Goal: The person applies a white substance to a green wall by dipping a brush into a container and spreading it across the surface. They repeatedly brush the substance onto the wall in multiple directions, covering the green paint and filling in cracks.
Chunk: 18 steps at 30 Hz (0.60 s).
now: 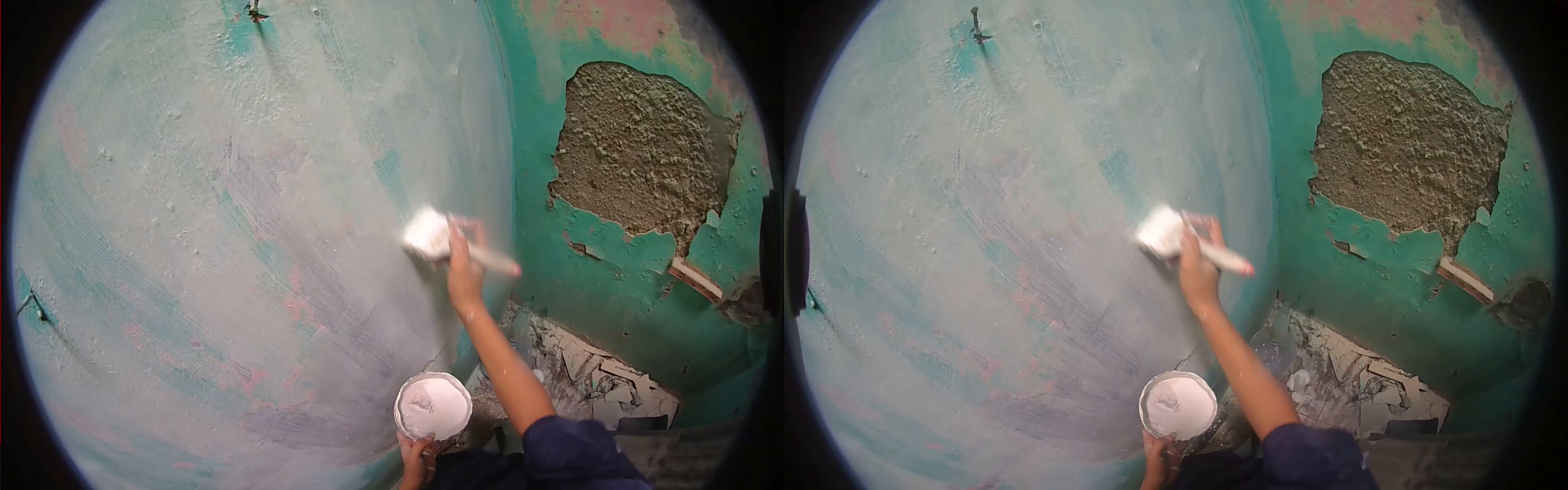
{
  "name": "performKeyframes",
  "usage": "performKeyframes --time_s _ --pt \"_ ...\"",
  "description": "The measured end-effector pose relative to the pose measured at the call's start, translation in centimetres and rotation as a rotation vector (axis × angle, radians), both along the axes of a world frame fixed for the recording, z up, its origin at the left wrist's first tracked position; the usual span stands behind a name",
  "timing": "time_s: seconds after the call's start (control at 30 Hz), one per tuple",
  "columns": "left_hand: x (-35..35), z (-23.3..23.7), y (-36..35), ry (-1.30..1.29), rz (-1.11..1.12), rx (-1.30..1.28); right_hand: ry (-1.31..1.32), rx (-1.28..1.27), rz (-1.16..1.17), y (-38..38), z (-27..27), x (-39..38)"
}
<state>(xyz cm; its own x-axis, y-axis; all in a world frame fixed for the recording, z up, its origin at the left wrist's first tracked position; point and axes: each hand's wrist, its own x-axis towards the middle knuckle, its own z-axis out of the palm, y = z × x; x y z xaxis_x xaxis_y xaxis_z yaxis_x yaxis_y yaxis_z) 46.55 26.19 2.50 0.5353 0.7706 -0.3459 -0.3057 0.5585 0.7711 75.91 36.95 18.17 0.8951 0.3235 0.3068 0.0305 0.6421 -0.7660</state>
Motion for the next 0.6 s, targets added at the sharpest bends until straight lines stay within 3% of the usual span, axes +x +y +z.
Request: performKeyframes --time_s 0.07,0.1,0.23,0.6 --pt "-0.2 -0.3 0.3 0.004 -0.004 -0.003 0.057 -0.070 -0.069 -0.4 -7.3 -0.5" --pt "-0.2 -0.5 0.3 0.013 -0.015 -0.009 0.124 -0.088 0.003 -0.9 -10.9 -0.6" --pt "0.8 0.1 0.1 0.018 -0.004 0.007 0.144 -0.331 0.103 -3.1 -15.2 0.3" --pt "7.0 4.4 0.3 -0.067 -0.040 0.011 -0.033 -0.341 0.039 -14.9 -7.0 -1.4"
